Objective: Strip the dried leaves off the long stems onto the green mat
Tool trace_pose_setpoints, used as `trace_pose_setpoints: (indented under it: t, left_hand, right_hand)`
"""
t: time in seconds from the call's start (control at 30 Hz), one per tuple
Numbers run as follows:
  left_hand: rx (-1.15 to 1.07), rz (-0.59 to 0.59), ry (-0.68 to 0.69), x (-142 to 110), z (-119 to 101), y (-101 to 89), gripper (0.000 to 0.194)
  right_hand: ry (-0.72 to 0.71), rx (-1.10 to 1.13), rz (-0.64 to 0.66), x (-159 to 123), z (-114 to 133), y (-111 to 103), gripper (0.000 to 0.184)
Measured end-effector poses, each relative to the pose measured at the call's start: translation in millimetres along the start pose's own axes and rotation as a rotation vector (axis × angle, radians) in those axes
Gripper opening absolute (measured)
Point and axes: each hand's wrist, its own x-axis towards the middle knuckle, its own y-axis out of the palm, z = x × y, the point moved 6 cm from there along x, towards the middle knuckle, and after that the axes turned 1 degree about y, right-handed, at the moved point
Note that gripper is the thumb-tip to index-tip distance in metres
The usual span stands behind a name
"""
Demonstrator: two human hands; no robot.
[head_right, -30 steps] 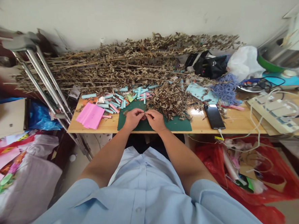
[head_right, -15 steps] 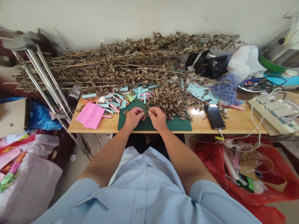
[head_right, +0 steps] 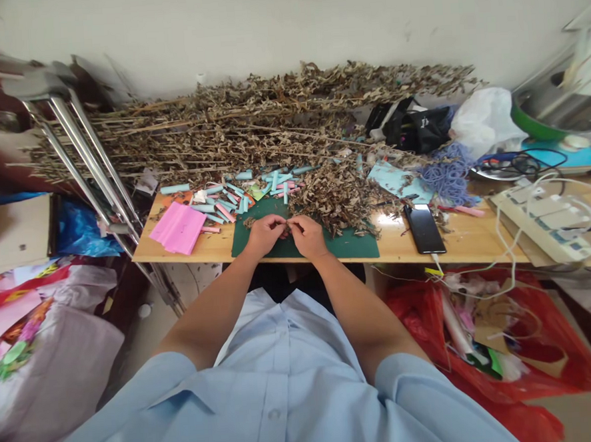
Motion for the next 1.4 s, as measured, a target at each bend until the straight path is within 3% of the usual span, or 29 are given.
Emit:
trace_pose_setpoints:
  t: [0.23,0.53,0.9,1.07,1.27,1.4]
  left_hand:
    - [-0.009,-0.050,0.006,0.1,0.6,-3.8,0.007]
    - [-0.053,-0.078,-0.007,0.4,3.4,-4.1,0.007]
    - [-0.098,-0.104,-0.009,1.5,4.1,-6.0,0.013]
    - [-0.094,-0.103,-0.009,1.8,3.7,-6.1,0.014]
    - [-0.022,-0.085,0.004,0.9,0.2,-7.3,0.011]
    - [0.028,-0.040,0.067,0.6,-0.8,-6.8,0.013]
  right_hand:
    - [0.126,0.007,-0.045,-0.5,-10.5,-0.1,0.014]
    - [0.166,-0.026,-0.059,0.6,-12.8,0.1,0.014]
    - [0.268,0.136,-0.137,-1.9,-29.1,0.6,0.019]
    - [0.230,0.117,-0.099,-2.4,-24.3,0.8,0.019]
    - [0.071,0.060,0.014,0.2,-8.1,2.8,0.014]
    - [0.013,0.048,-0.003,2.3,-2.4,1.9,0.013]
